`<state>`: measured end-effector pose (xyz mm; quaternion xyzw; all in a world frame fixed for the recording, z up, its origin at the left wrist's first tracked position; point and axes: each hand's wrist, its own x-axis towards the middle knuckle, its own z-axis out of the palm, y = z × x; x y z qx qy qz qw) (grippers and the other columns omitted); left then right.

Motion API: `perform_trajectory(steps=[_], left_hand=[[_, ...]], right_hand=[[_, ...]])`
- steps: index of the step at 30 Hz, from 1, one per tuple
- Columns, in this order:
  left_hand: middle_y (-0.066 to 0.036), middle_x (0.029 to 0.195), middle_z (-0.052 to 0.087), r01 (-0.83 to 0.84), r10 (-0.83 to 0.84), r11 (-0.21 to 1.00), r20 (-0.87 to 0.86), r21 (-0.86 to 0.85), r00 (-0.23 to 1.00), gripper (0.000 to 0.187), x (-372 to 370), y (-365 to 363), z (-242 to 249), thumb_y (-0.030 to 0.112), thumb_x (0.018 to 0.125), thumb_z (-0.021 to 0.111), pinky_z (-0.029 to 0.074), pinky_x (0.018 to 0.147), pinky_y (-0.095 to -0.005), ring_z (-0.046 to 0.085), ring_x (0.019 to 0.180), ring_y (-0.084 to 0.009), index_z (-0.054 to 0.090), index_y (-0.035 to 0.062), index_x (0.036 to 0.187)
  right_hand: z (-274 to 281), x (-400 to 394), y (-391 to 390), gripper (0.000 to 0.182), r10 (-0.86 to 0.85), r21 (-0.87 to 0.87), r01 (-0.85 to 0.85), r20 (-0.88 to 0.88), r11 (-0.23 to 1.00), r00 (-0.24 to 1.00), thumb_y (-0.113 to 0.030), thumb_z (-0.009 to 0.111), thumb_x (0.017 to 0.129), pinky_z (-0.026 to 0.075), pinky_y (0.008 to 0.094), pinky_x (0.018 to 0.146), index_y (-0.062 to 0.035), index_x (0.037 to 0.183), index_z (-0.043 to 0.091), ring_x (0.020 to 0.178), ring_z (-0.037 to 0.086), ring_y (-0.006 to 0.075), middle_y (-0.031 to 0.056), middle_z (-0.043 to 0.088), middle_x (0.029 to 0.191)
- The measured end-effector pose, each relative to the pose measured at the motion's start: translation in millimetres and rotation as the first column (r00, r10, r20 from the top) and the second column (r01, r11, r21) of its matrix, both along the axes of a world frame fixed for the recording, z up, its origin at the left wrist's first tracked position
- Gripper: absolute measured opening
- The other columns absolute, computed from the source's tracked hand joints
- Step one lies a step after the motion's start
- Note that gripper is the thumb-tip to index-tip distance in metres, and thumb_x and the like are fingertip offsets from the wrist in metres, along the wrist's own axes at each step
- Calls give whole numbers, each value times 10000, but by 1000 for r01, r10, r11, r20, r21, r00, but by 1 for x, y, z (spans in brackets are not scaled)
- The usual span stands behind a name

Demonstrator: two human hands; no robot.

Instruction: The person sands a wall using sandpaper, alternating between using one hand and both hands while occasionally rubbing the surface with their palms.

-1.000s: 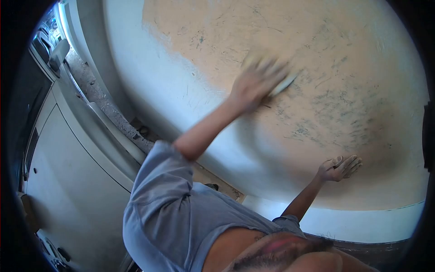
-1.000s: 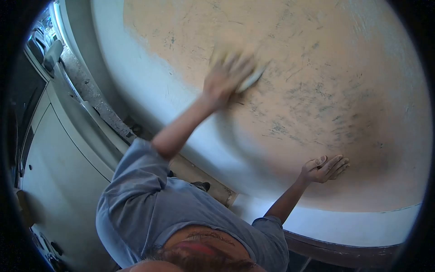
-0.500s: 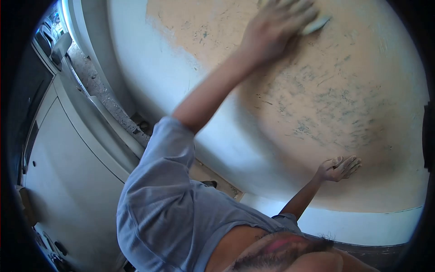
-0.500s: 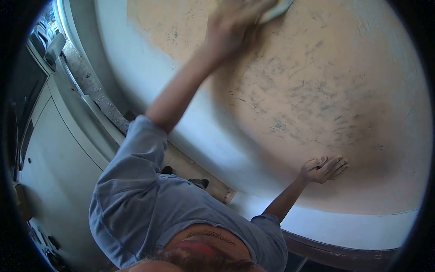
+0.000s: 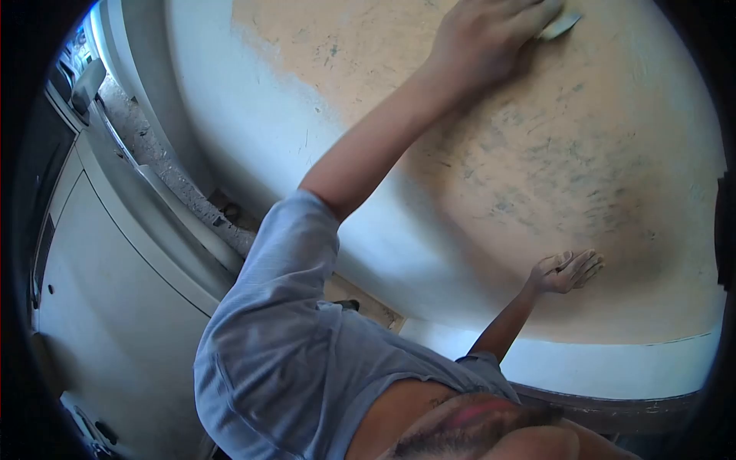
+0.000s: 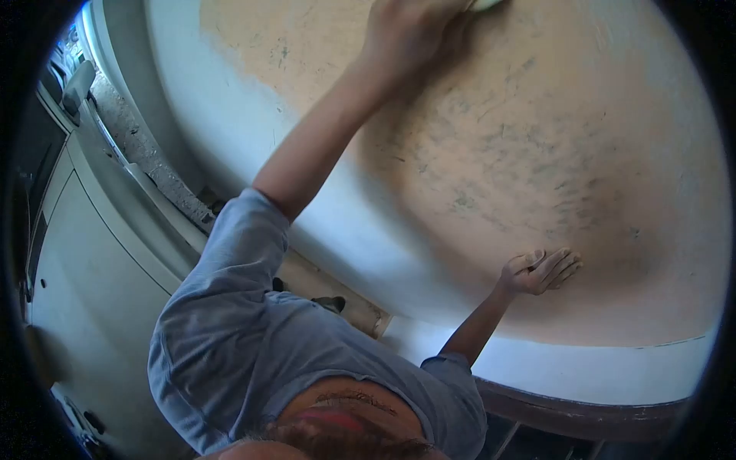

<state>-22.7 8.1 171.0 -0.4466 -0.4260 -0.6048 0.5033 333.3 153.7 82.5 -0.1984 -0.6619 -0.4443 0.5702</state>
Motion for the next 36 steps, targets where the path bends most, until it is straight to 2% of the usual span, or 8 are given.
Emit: perform_trajectory(steps=[6, 13, 17, 19, 21, 28, 30, 36], left_hand=[[-123, 1223, 644, -5, 79, 950, 222, -313, 972, 312, 77, 8, -267, 159, 867, 559, 372, 1052, -475, 590, 1171, -316, 669, 66, 1144], [-168, 1369, 519, -69, 67, 996, 36, 55, 997, 385, -52, -25, 10, 45, 912, 511, 303, 1132, -454, 454, 1312, -309, 550, 23, 1295], [-125, 1310, 572, -187, 190, 976, 12, -111, 982, 406, -52, -27, -52, 55, 855, 567, 368, 1085, -448, 529, 1227, -293, 592, 89, 1258], [-106, 1246, 622, -376, 381, 870, -49, -319, 923, 421, -35, -12, -188, 124, 771, 658, 431, 1028, -453, 589, 1150, -305, 644, 128, 1192], [-100, 1093, 675, -154, 251, 841, 121, -518, 960, 228, 12, -10, -304, 143, 818, 655, 432, 1022, -467, 621, 1082, -282, 701, 74, 1030], [-102, 1267, 615, 21, 59, 969, 314, -245, 947, 430, -67, -45, -91, 69, 778, 641, 428, 1027, -391, 555, 1218, -271, 639, 119, 1205], [-163, 1355, 533, -67, 73, 996, 96, -64, 993, 363, -83, -57, -32, 25, 919, 497, 367, 1096, -416, 476, 1299, -291, 571, 16, 1275], [-126, 1262, 612, -57, 143, 942, 242, -331, 960, 407, -5, -16, -244, 104, 825, 560, 306, 1094, -555, 551, 1213, -336, 656, 195, 1211]], right_hand=[[0, -4, -4, 461, 0, 7, 0, -17, 1000, 1000, -286, 400, 996, 313, 510, 1087, 27, 1302, 544, 1309, 441, 398, 216, 486, 1390], [4, -5, -8, 462, -28, -6, 28, -6, 1000, 1000, -288, 409, 998, 319, 505, 1084, 34, 1302, 541, 1307, 445, 394, 215, 490, 1387], [1, -2, -6, 458, -6, -7, 6, -10, 1000, 1000, -289, 426, 994, 319, 507, 1084, 38, 1289, 550, 1301, 452, 396, 214, 505, 1372], [-1, -3, -8, 455, -16, -16, 15, -28, 1000, 999, -287, 431, 992, 319, 507, 1085, 38, 1287, 552, 1299, 454, 395, 213, 509, 1369], [3, -7, -9, 427, 57, 6, -57, -12, 998, 998, -257, 450, 979, 319, 484, 1086, 0, 1302, 556, 1307, 450, 377, 192, 498, 1389], [2, -5, -8, 428, -4, 32, 4, -16, 999, 1000, -278, 444, 989, 346, 489, 1061, 4, 1286, 570, 1287, 472, 382, 191, 519, 1368], [1, -5, -6, 429, -7, 14, 8, -25, 1000, 1000, -274, 448, 986, 345, 481, 1063, 9, 1285, 567, 1290, 469, 380, 192, 519, 1368], [4, -12, -16, 415, 18, 19, -17, -39, 1000, 999, -246, 446, 982, 329, 484, 1070, 20, 1273, 574, 1286, 470, 388, 193, 548, 1336]])
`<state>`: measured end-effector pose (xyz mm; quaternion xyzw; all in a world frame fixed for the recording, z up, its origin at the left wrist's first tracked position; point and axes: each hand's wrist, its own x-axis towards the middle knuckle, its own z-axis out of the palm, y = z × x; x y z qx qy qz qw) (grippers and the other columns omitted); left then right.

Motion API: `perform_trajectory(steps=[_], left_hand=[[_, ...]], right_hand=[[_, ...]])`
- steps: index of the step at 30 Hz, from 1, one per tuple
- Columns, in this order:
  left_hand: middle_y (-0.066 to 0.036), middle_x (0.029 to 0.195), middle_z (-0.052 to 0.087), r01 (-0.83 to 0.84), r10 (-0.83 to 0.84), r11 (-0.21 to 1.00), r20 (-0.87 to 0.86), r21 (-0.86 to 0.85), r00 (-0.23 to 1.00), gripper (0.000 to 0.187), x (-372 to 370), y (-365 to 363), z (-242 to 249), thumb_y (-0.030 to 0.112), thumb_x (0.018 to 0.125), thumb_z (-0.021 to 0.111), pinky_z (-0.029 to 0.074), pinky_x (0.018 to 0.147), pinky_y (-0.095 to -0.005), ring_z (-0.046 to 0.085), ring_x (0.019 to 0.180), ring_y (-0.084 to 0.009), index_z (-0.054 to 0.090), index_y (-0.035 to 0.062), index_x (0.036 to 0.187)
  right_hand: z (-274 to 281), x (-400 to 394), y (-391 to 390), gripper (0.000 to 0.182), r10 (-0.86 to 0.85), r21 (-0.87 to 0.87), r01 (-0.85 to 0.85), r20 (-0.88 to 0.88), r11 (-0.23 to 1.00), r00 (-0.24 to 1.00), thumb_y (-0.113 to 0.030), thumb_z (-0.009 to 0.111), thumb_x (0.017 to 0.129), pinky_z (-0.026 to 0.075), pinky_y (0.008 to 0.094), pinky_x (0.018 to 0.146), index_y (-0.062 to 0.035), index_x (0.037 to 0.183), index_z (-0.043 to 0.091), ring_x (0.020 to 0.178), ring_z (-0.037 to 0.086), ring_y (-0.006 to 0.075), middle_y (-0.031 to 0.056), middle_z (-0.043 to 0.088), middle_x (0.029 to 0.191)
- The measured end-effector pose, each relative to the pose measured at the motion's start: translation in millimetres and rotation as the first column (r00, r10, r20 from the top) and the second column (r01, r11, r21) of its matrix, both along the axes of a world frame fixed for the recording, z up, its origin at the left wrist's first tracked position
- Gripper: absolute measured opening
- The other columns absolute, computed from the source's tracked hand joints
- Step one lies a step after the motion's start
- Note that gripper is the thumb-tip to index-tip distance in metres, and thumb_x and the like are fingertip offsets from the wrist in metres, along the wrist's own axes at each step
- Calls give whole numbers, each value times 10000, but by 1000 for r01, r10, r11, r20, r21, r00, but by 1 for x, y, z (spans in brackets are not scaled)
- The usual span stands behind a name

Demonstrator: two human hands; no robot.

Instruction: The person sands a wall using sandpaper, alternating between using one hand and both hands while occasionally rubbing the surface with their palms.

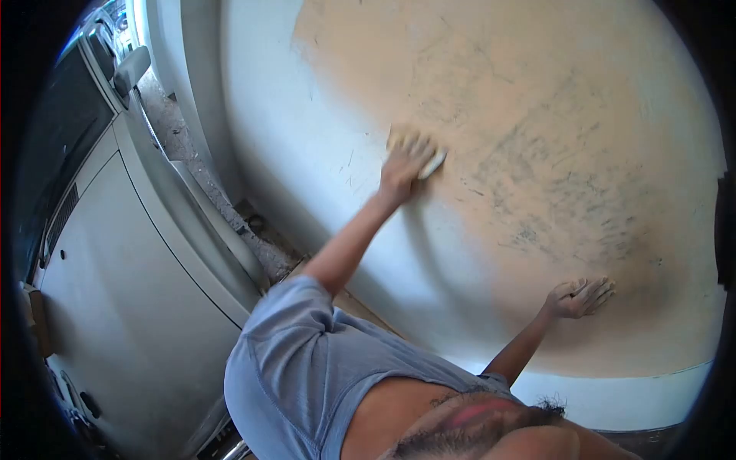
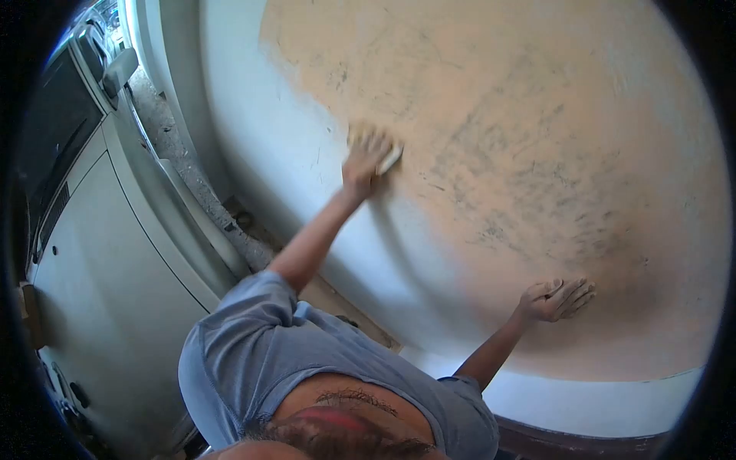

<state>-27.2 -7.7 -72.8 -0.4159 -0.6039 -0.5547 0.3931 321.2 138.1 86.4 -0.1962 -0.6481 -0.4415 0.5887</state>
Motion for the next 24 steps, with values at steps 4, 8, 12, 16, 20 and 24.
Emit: perform_trajectory(steps=[4, 8, 12, 16, 20, 24], left_hand=[[-104, 1234, 641, 10, 16, 986, -151, 169, 988, 353, -51, -9, 46, 58, 861, 544, 283, 1133, -479, 558, 1222, -297, 703, 216, 1134], [-170, 1313, 566, 159, -147, 963, -73, 216, 986, 328, -160, -47, 203, 50, 935, 502, 389, 1072, -386, 485, 1294, -273, 602, 23, 1246], [-85, 1144, 670, -143, 183, 959, -149, 243, 972, 400, -150, -50, 142, 77, 819, 571, 499, 887, -392, 635, 1047, -290, 659, 166, 1199], [-201, 1193, 636, -97, 85, 952, 55, 289, 995, 314, -110, -42, -17, -26, 882, 493, 318, 1111, -476, 538, 1232, -348, 729, 81, 1058], [-191, 1237, 614, -151, 176, 935, -48, 322, 983, 284, -180, -63, 96, 21, 907, 482, 396, 1054, -385, 548, 1227, -310, 680, 7, 1109], [-210, 815, 653, -135, 135, 956, 21, 260, 991, 192, -235, -90, 212, 133, 923, 554, 504, 619, -382, 663, 677, -228, 684, 12, 997]], right_hand=[[2, 1, -1, 423, 5, 16, -5, 20, 1000, 1000, -245, 435, 984, 329, 486, 1068, 24, 1286, 560, 1292, 465, 383, 187, 536, 1351], [0, 6, 2, 439, -73, -17, 74, 23, 997, 997, -257, 421, 989, 331, 486, 1069, 21, 1307, 539, 1300, 456, 378, 185, 514, 1375], [-1, 4, 1, 438, -46, -26, 47, 20, 999, 999, -259, 413, 992, 329, 492, 1074, 21, 1304, 540, 1300, 452, 389, 181, 510, 1380], [-4, 0, 0, 458, -53, -57, 53, -10, 997, 999, -281, 399, 1004, 306, 508, 1089, 16, 1333, 514, 1307, 440, 399, 204, 479, 1400], [5, 5, -5, 440, -31, -24, 32, 31, 999, 999, -253, 396, 1002, 330, 489, 1075, 28, 1313, 530, 1295, 455, 393, 206, 504, 1377], [2, 2, 0, 447, -44, -7, 44, 29, 999, 999, -260, 387, 1007, 325, 480, 1080, 33, 1312, 531, 1292, 457, 395, 208, 506, 1374]])
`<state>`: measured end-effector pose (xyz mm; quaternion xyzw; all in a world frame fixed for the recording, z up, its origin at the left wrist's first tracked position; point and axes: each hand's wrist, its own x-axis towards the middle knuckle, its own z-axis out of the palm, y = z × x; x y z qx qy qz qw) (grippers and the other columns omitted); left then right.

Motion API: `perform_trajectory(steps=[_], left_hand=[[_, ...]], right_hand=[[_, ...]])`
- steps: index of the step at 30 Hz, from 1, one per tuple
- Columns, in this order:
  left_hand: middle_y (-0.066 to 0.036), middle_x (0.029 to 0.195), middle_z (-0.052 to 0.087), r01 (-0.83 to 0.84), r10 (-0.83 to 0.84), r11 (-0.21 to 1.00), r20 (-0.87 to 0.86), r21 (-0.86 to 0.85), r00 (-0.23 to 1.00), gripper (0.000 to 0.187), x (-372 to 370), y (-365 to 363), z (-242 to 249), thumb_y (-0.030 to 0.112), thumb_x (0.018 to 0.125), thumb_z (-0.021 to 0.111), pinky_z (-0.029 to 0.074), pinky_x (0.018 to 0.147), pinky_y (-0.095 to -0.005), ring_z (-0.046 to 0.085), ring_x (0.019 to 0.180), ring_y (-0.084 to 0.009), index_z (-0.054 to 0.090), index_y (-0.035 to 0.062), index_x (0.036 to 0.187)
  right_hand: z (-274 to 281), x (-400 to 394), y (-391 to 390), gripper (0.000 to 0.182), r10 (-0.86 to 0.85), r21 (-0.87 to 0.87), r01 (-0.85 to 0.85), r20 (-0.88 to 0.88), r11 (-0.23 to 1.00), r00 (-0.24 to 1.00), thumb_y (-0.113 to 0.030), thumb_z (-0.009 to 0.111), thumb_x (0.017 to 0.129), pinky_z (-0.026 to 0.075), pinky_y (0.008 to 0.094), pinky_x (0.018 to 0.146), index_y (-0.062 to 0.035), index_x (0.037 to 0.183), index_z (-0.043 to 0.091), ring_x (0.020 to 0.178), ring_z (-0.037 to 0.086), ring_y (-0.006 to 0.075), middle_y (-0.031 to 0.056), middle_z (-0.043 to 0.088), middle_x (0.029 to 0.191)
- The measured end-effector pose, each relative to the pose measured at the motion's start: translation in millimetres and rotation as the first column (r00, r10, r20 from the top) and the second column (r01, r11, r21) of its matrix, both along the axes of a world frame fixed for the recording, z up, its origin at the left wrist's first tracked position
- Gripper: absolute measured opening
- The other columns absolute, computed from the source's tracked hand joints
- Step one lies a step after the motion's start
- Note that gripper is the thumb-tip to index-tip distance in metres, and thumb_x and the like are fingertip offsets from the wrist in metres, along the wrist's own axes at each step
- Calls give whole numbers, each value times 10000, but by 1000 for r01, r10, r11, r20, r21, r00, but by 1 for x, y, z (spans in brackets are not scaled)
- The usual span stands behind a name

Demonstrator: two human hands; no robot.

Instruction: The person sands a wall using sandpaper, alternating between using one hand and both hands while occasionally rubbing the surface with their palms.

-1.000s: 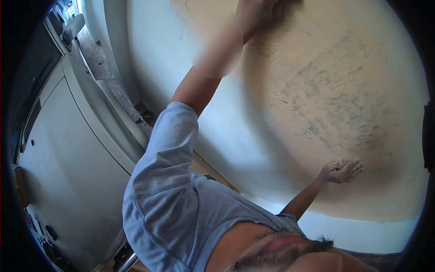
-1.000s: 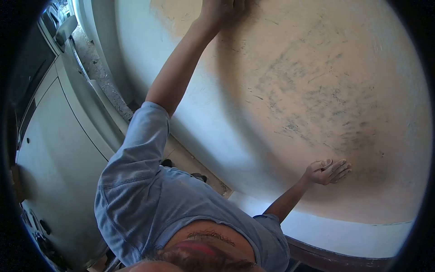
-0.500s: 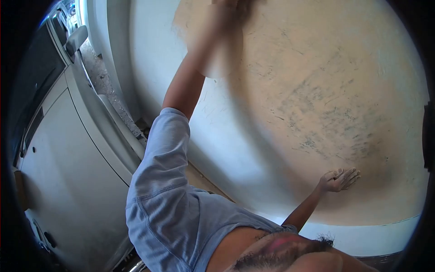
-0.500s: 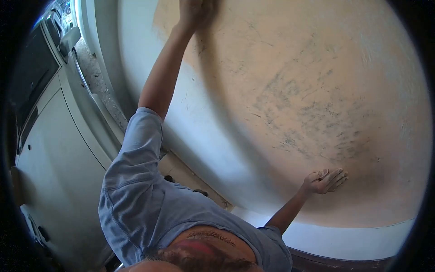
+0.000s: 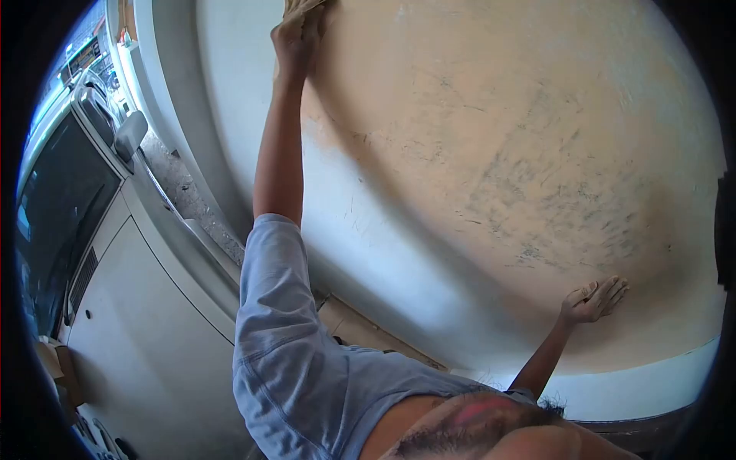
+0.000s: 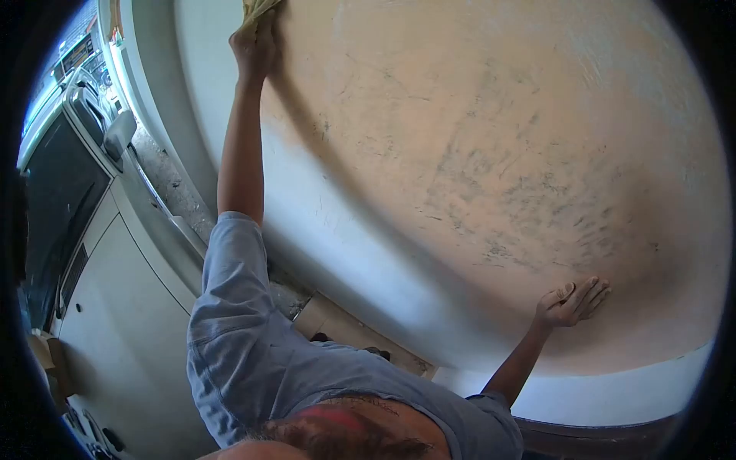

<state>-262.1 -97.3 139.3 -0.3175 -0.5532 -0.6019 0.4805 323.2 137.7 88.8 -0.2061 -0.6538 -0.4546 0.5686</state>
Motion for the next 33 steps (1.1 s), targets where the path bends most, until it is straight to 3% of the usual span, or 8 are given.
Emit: perform_trajectory(steps=[3, 8, 13, 15, 17, 22, 29, 33], left_hand=[[-173, 1275, 588, 0, -1, 1000, -51, -13, 999, 276, -4, -3, -104, -9, 939, 500, 411, 1037, -344, 509, 1263, -276, 650, -4, 1170], [-199, 1290, 565, -44, 42, 995, 20, 86, 999, 272, 0, -1, -182, -7, 941, 510, 292, 1132, -413, 449, 1306, -322, 639, -13, 1180], [-165, 785, 654, -91, 92, 996, -74, 21, 993, 136, -15, -1, 33, 122, 894, 555, 467, 593, -416, 594, 660, -375, 674, 76, 937], [-167, 1291, 587, 74, -67, 995, -118, 60, 991, 313, 11, 1, 63, 135, 967, 496, 409, 1041, -385, 502, 1281, -275, 611, 35, 1240], [-145, 812, 659, -199, 191, 978, -126, -60, 974, 197, -4, 18, 0, 137, 863, 579, 465, 607, -436, 604, 688, -342, 717, 124, 1002], [-164, 1235, 627, 88, -89, 996, 60, 18, 994, 299, 95, 51, -198, 45, 859, 537, 321, 1097, -494, 534, 1234, -366, 714, 88, 1097], [-167, 1320, 565, 211, -249, 968, -397, -136, 884, 327, 77, 19, 95, 148, 961, 511, 388, 1061, -417, 494, 1287, -282, 595, 43, 1260], [-137, 1312, 572, 100, -88, 995, -279, 29, 956, 373, 100, 42, 63, 88, 869, 559, 385, 1054, -455, 521, 1243, -299, 613, 95, 1239]], right_hand=[[-3, 3, 2, 449, -43, -35, 43, -16, 998, 999, -265, 384, 1008, 321, 476, 1081, 33, 1307, 537, 1290, 456, 402, 208, 498, 1383], [-1, -1, -2, 453, -48, -34, 47, -26, 998, 998, -275, 376, 1013, 338, 476, 1067, 33, 1301, 542, 1285, 460, 407, 211, 504, 1375], [-1, 0, -1, 467, -33, -2, 33, 0, 999, 999, -284, 360, 1018, 343, 478, 1063, 40, 1306, 531, 1281, 465, 406, 215, 509, 1368], [-3, 0, 3, 486, -47, -1, 47, -5, 999, 999, -290, 327, 1023, 326, 489, 1081, 47, 1321, 513, 1309, 437, 401, 212, 487, 1391], [-4, 2, 4, 488, -49, -3, 49, -1, 999, 999, -288, 324, 1024, 324, 491, 1082, 50, 1322, 510, 1310, 435, 401, 213, 486, 1391], [-6, -2, -1, 481, -73, -15, 73, -6, 997, 997, -271, 328, 1020, 323, 506, 1081, 57, 1326, 499, 1315, 424, 409, 220, 475, 1397], [-4, 2, 3, 478, -34, 4, 34, 45, 999, 998, -246, 332, 1007, 305, 515, 1088, 59, 1347, 475, 1324, 407, 423, 236, 444, 1418], [-6, 1, 4, 484, -53, -16, 53, 9, 998, 999, -258, 332, 1010, 301, 507, 1091, 50, 1356, 469, 1331, 403, 413, 233, 442, 1421]])
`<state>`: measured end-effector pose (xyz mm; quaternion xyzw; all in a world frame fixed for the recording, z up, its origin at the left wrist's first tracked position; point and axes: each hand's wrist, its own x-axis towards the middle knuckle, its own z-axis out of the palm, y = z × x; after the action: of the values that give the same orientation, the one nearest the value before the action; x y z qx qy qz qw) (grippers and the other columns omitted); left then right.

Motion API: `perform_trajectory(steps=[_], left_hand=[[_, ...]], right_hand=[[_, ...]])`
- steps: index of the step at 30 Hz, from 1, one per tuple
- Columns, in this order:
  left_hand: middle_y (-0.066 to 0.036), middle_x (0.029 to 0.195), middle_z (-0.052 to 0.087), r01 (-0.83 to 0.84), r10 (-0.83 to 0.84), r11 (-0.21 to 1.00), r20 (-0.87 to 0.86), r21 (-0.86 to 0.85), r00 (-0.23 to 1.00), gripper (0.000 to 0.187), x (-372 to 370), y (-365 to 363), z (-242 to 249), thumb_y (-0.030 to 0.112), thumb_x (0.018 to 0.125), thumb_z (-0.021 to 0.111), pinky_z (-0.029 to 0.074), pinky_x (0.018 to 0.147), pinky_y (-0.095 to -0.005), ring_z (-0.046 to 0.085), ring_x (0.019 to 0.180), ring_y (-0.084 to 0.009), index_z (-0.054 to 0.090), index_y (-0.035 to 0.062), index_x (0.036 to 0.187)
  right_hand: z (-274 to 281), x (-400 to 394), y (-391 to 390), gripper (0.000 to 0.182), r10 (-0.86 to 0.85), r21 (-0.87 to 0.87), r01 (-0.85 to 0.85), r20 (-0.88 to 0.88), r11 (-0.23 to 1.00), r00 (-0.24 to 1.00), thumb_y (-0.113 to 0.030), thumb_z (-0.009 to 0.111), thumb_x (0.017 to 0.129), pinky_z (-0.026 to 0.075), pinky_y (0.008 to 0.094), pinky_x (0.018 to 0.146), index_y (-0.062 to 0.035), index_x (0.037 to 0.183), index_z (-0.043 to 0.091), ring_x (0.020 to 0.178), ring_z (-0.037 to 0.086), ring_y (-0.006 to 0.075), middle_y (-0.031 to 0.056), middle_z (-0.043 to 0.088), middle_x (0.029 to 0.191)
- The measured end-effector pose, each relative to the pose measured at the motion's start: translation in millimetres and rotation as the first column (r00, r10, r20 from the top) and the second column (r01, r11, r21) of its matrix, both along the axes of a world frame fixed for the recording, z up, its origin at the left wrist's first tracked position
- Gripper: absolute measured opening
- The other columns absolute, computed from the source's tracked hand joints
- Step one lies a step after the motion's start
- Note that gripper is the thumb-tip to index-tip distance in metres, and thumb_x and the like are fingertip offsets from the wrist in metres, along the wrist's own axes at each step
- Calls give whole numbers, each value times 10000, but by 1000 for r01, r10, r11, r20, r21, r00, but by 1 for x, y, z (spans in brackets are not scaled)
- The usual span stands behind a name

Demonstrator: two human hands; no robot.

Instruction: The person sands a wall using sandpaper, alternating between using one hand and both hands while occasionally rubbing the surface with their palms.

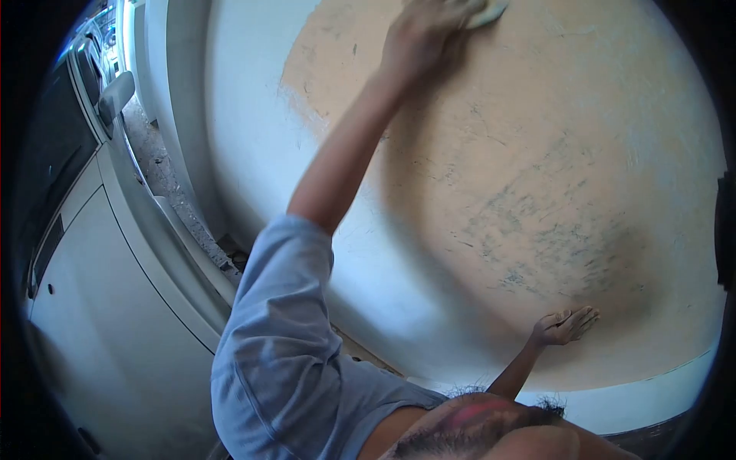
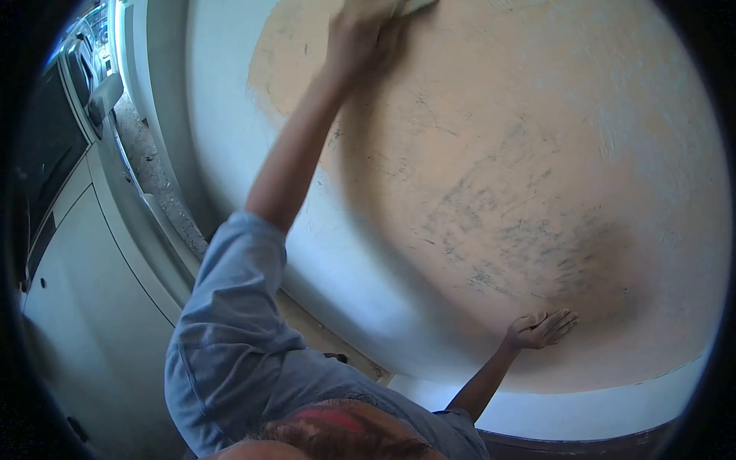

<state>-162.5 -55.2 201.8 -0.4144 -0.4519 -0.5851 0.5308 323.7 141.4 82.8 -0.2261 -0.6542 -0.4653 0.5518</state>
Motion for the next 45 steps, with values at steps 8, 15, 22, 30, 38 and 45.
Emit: perform_trajectory(steps=[8, 15, 22, 30, 38, 45], left_hand=[[-177, 1161, 656, 22, 11, 991, 246, -133, 969, 267, 105, 31, -227, 30, 824, 599, 334, 1062, -529, 591, 1143, -370, 709, 38, 1067], [-97, 1217, 640, 78, -80, 996, 49, 48, 996, 433, 72, 45, -50, 87, 759, 653, 415, 1006, -443, 567, 1185, -298, 643, 117, 1191], [-124, 1136, 681, 116, -81, 980, 204, -164, 976, 287, 193, 49, -237, 206, 859, 632, 432, 958, -431, 618, 1123, -272, 704, 45, 1085], [-80, 1271, 617, 170, -170, 985, -41, 4, 985, 425, 131, 63, -28, 152, 793, 664, 365, 1066, -456, 549, 1220, -259, 621, 103, 1213], [-91, 1156, 673, 140, -104, 952, 141, -273, 985, 261, 202, 76, -243, 181, 884, 610, 408, 1005, -431, 624, 1087, -273, 689, 70, 1107], [-161, 1356, 535, 141, -141, 989, 5, 49, 990, 359, 147, 62, -16, 82, 915, 530, 370, 1070, -467, 481, 1293, -299, 574, 23, 1266]], right_hand=[[-3, -3, -4, 500, -13, -14, 13, -6, 1000, 1000, -286, 328, 1011, 314, 507, 1077, 47, 1357, 469, 1324, 413, 414, 233, 452, 1413], [-1, 0, -1, 508, 26, -17, -26, 15, 1000, 1000, -296, 338, 1008, 317, 504, 1077, 36, 1373, 459, 1326, 412, 412, 233, 432, 1429], [-2, -4, -3, 495, -1, -27, 1, 2, 1000, 1000, -270, 347, 1004, 305, 502, 1092, 51, 1363, 463, 1328, 414, 399, 244, 427, 1429], [-1, 3, 3, 474, 79, -21, -79, 20, 997, 997, -249, 374, 999, 294, 507, 1099, 52, 1350, 478, 1330, 411, 401, 239, 458, 1405], [1, -5, -1, 472, 71, -5, -71, -7, 997, 997, -268, 392, 1006, 302, 504, 1092, 44, 1347, 485, 1319, 426, 397, 218, 471, 1403], [-1, 1, -1, 435, 83, -15, -84, -6, 996, 996, -213, 430, 976, 315, 487, 1087, 42, 1317, 523, 1311, 440, 395, 207, 497, 1385]])
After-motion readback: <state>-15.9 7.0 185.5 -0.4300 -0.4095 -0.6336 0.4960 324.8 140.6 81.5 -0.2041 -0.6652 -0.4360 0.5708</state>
